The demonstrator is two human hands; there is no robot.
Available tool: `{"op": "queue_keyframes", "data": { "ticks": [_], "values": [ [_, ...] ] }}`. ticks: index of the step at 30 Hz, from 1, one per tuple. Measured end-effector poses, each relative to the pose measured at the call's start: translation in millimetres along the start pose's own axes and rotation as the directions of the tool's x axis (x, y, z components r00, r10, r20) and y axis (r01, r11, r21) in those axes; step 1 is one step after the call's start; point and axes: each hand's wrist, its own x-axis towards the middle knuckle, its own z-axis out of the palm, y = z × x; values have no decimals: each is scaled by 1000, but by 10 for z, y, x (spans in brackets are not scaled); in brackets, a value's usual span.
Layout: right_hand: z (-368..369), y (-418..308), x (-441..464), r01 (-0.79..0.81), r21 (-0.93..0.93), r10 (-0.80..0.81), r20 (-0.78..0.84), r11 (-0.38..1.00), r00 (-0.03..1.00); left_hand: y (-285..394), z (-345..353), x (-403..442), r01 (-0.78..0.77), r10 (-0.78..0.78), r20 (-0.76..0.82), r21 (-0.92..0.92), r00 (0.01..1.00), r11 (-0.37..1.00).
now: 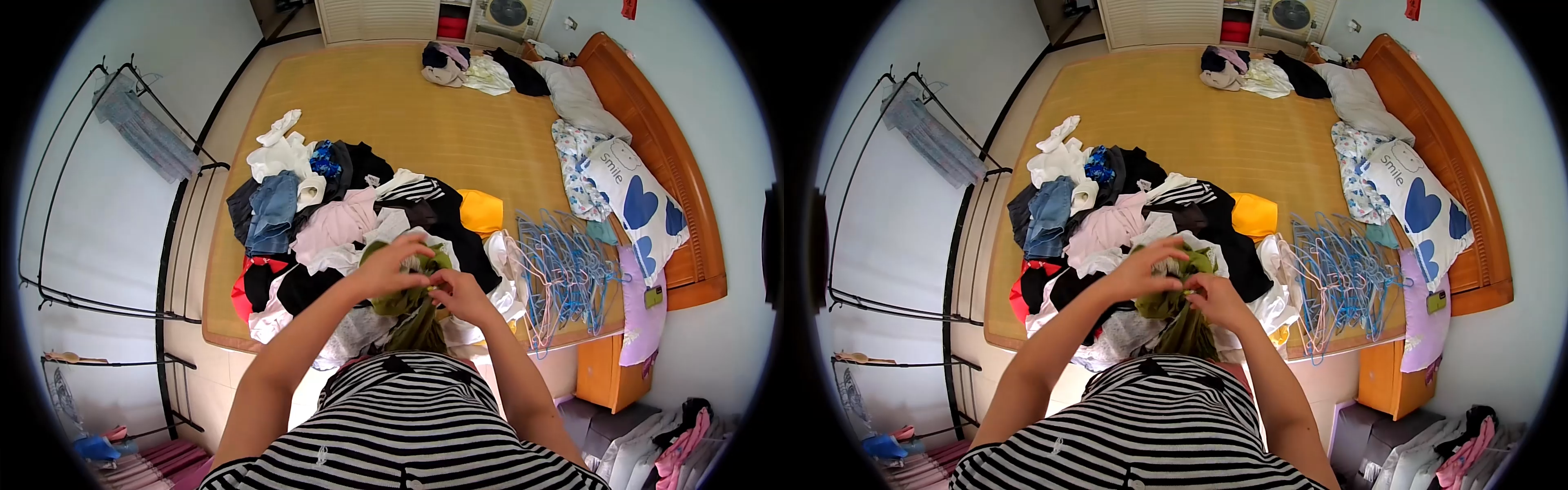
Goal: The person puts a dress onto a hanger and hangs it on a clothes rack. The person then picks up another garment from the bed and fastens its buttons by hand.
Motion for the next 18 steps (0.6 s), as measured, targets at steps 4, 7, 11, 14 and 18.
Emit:
{"op": "queue_keyframes", "data": {
  "ticks": [4, 7, 11, 14, 18],
  "values": [
    [53, -87, -40, 26, 141, -20, -39, 990, 999, 29, 222, -156, 172, -150, 121, -200, 981, 965],
    [-26, -58, -3, 29, 261, -10, -75, 965, 997, -19, 207, -220, 266, -250, 112, -167, 962, 949],
    [-73, -88, 19, -13, 227, 23, -45, 974, 999, -27, 113, -295, 371, -356, 106, -251, 928, 894],
    [-18, -60, 51, -2, 262, 10, -29, 965, 1000, 84, 106, -320, 209, -214, -16, -158, 977, 965],
    [71, -137, 75, 26, 371, -35, 16, 928, 999, -63, 237, -312, -69, 56, -246, -46, 968, 997]
  ]
}}
